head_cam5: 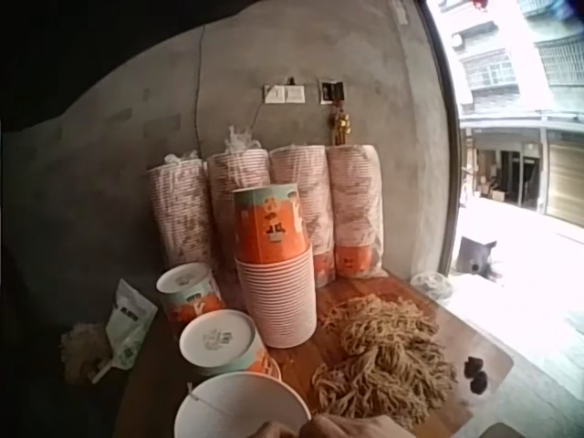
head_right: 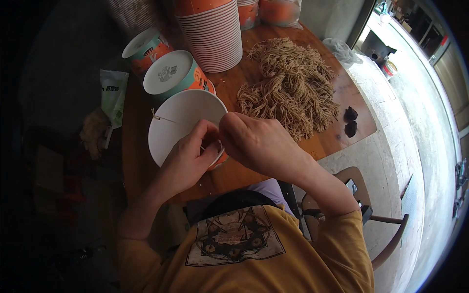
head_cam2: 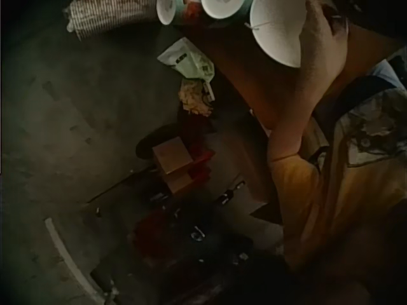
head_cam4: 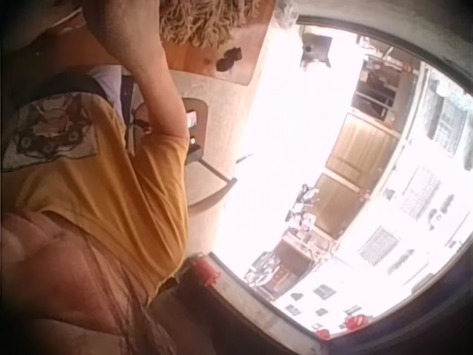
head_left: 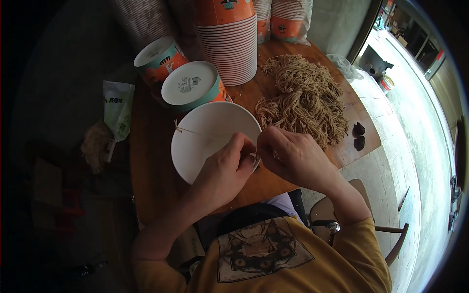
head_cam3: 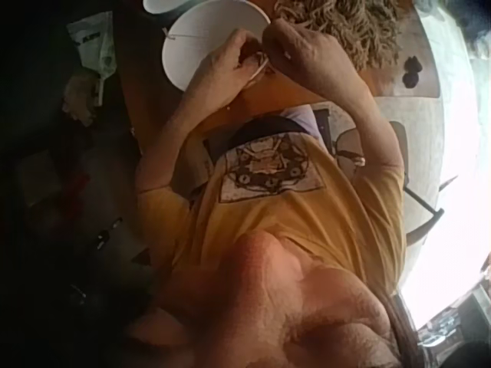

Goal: Tying string handles through pre-drilled holes in paper buckets.

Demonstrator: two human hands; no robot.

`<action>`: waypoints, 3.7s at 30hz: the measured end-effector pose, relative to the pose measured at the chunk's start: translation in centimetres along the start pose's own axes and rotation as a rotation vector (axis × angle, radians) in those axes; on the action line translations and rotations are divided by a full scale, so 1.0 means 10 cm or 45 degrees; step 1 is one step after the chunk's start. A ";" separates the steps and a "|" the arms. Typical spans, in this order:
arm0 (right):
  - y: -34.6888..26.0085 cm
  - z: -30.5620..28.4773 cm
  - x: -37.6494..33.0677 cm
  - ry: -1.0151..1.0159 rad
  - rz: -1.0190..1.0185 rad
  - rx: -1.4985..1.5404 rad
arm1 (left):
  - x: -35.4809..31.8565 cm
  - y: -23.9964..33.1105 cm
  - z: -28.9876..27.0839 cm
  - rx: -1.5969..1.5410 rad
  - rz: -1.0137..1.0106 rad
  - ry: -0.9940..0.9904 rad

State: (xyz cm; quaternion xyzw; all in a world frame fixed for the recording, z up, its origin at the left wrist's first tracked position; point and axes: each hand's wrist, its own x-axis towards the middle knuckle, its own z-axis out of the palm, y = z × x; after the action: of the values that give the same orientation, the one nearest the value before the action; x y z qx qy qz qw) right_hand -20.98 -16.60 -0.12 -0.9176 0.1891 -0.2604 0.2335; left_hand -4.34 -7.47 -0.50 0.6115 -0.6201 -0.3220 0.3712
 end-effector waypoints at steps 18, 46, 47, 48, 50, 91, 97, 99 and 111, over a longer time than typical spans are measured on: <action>0.10 0.06 -0.04 -0.113 0.584 1.027 | 0.06 -0.05 -0.13 -0.482 -0.243 -0.229; 0.13 0.08 -0.12 -0.050 0.613 1.157 | 0.11 -0.10 -0.21 -1.107 -0.480 -0.196; 0.14 0.08 -0.13 -0.026 0.598 1.158 | 0.11 -0.10 -0.20 -1.081 -0.464 -0.194; 0.16 0.08 -0.12 -0.020 0.594 1.153 | 0.11 -0.08 -0.18 -1.078 -0.456 -0.197; 0.17 0.09 -0.12 0.037 0.420 1.181 | 0.08 -0.05 -0.17 -0.979 -0.401 -0.160; 0.25 -0.14 0.73 -0.223 -0.236 0.500 | 0.21 0.05 0.00 -0.719 -0.246 -0.317; 0.28 -0.10 0.07 0.359 0.226 0.325 | 0.20 0.01 -0.05 -0.875 -0.302 -0.268; 0.22 0.04 -0.27 0.230 0.383 0.542 | 0.21 0.01 -0.03 -0.898 -0.313 -0.269; -0.01 0.23 -0.41 0.399 0.470 0.759 | 0.22 0.06 -0.03 -1.019 -0.428 -0.280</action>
State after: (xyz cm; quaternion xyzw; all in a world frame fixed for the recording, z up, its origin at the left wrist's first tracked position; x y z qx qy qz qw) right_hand -22.86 -13.84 -3.39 -0.7090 0.3004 -0.3948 0.5012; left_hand -4.33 -9.59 0.30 0.4743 -0.3744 -0.6555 0.4529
